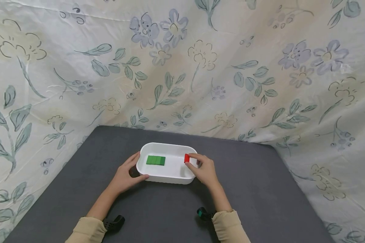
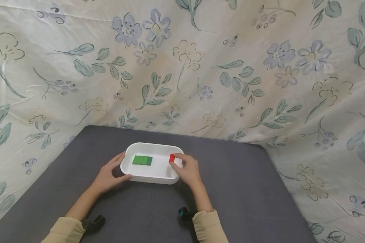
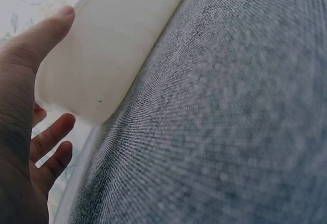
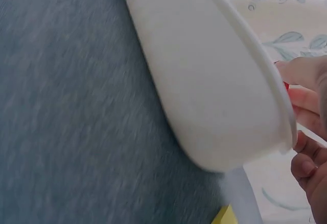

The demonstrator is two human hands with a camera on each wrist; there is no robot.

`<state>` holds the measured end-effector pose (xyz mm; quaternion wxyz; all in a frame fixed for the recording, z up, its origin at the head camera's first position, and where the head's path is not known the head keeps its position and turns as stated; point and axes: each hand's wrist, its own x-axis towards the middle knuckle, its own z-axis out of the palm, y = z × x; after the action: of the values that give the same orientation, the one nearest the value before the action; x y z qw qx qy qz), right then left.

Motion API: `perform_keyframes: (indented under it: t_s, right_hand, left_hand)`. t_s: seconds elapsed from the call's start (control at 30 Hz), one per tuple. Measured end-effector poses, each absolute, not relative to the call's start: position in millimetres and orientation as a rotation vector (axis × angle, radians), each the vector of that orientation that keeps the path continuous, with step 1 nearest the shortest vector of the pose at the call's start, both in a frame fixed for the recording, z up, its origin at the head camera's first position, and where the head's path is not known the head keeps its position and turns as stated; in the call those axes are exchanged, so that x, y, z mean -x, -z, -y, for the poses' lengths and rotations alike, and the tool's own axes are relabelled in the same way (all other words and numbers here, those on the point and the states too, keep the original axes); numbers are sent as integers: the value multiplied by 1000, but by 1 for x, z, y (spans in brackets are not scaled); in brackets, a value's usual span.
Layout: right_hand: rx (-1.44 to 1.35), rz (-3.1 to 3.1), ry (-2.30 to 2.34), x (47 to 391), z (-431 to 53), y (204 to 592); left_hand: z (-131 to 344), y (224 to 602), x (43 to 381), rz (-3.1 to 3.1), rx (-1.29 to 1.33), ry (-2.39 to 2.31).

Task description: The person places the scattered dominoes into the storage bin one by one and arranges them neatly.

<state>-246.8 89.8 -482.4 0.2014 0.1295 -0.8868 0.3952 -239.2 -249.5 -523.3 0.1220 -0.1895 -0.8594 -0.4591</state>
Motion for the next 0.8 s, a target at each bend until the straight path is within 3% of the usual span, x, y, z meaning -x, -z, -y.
perform_keyframes:
  t_s: [0.8]
  right_hand:
    - [-496,2719,-1011,283,-40,470]
  left_hand:
    - [248,522,238,2516,540,1336]
